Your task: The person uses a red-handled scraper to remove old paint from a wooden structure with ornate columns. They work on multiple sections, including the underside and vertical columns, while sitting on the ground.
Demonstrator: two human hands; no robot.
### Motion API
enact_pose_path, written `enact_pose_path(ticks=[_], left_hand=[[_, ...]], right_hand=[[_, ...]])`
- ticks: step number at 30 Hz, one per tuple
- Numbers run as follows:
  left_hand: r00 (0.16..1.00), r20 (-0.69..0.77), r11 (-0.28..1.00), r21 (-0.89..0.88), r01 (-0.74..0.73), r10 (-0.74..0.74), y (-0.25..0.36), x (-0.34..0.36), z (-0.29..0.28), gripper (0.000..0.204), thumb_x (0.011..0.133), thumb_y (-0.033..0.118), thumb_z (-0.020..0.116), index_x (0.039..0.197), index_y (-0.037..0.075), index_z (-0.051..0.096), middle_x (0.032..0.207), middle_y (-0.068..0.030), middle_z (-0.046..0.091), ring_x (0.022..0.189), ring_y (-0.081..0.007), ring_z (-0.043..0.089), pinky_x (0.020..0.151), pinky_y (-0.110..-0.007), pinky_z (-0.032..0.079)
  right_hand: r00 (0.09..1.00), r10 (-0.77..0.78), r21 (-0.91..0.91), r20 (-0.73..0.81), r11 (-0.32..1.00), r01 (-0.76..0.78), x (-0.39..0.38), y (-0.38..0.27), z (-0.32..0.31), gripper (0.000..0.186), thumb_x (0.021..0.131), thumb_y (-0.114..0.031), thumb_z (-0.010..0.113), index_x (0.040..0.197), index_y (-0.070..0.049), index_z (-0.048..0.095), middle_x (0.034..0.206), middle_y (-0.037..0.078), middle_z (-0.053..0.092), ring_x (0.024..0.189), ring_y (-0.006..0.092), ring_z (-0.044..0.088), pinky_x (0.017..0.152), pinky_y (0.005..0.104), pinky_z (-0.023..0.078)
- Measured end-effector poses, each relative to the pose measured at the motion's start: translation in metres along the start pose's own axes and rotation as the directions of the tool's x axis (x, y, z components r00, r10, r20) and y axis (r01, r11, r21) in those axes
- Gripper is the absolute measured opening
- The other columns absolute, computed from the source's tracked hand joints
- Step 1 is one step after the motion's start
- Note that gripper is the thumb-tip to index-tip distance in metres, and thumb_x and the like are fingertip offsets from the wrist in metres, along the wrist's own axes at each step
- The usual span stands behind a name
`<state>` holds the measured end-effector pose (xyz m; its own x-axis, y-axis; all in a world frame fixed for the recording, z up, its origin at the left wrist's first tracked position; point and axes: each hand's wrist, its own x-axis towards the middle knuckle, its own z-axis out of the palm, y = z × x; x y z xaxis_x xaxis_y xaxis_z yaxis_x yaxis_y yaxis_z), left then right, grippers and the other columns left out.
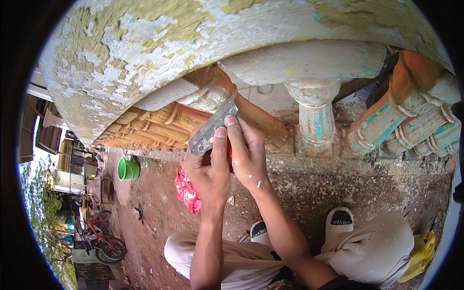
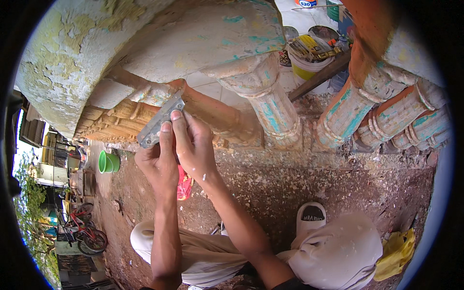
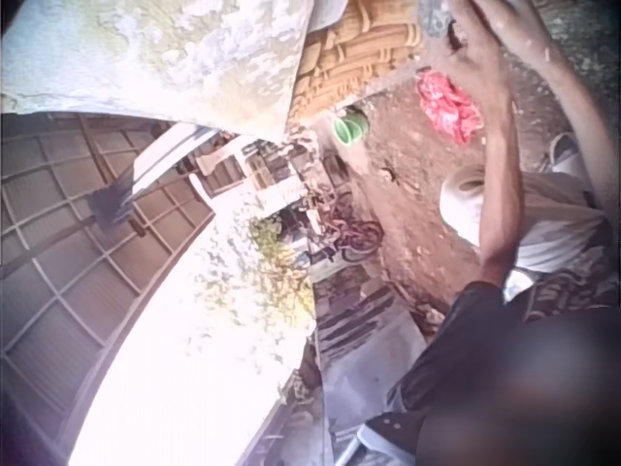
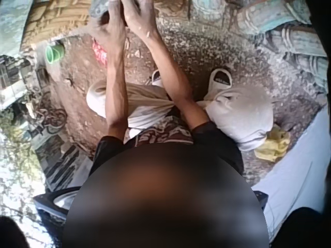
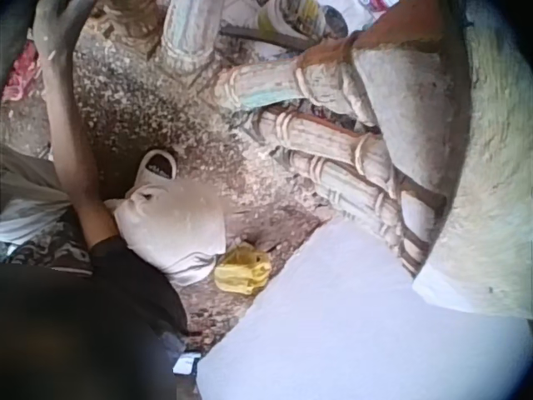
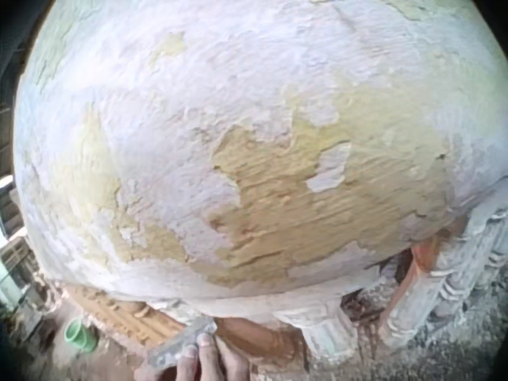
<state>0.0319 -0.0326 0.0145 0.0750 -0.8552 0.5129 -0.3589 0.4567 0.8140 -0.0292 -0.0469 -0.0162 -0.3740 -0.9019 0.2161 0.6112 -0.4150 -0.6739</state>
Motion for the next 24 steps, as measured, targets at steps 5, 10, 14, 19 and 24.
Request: enact_pose_path(ticks=[5,10,14,19,24], left_hand=[[0.998,0.026,0.998,0.03,0.055,-0.055,0.022,0.004,-0.003,0.018,0.106,0.011,0.067,0.109,-0.004,0.077,0.092,-0.0031,0.074,0.082,-0.0054,0.063,0.07,-0.023,0.05],[0.994,0.064,0.985,0.155,0.081,-0.092,0.018,-0.001,0.001,0.018,0.101,0.006,0.071,0.114,-0.005,0.074,0.097,-0.0071,0.076,0.087,-0.0099,0.067,0.079,-0.026,0.054],[0.997,0.059,0.964,0.262,0.033,-0.051,0.012,-0.008,-0.002,0.02,0.098,0.005,0.072,0.115,-0.006,0.075,0.101,-0.0108,0.076,0.089,-0.0108,0.068,0.08,-0.027,0.054],[1.0,0.008,0.962,0.274,0.01,-0.012,0.017,-0.011,-0.005,0.017,0.098,0.005,0.072,0.11,-0.006,0.076,0.098,-0.0098,0.076,0.086,-0.011,0.068,0.078,-0.028,0.055],[1.0,0.016,0.953,0.301,-0.009,0.004,0.025,-0.008,0.001,0.014,0.098,0.004,0.072,0.108,-0.006,0.076,0.097,-0.0092,0.076,0.083,-0.0105,0.067,0.073,-0.027,0.053]], right_hand=[[0.979,0.105,0.05,0.175,0.992,-0.115,0.018,-0.025,-0.008,0.033,0.113,-0.024,0.054,0.089,-0.002,0.06,0.066,-0.01,0.045,0.06,0.0006,0.037,0.05,0.0255,0.031],[0.983,0.181,0.11,-0.006,0.978,-0.179,0.003,-0.018,-0.007,0.035,0.114,-0.028,0.052,0.092,-0.002,0.061,0.079,-0.008,0.053,0.074,0.0011,0.044,0.062,0.0241,0.038],[0.961,0.273,0.137,0.029,0.952,-0.275,-0.007,-0.006,-0.02,0.036,0.114,-0.028,0.052,0.089,-0.003,0.06,0.078,-0.008,0.054,0.073,0.0013,0.044,0.063,0.0237,0.039],[0.957,0.259,0.18,0.131,0.943,-0.28,-0.007,-0.013,-0.02,0.037,0.114,-0.029,0.053,0.089,-0.002,0.061,0.073,-0.006,0.056,0.068,0.0011,0.046,0.059,0.0239,0.039],[0.903,0.38,0.194,0.201,0.888,-0.417,0.004,-0.032,-0.022,0.039,0.112,-0.035,0.056,0.086,-0.007,0.064,0.061,-0.007,0.048,0.046,0.0009,0.035,0.038,0.0236,0.025]])
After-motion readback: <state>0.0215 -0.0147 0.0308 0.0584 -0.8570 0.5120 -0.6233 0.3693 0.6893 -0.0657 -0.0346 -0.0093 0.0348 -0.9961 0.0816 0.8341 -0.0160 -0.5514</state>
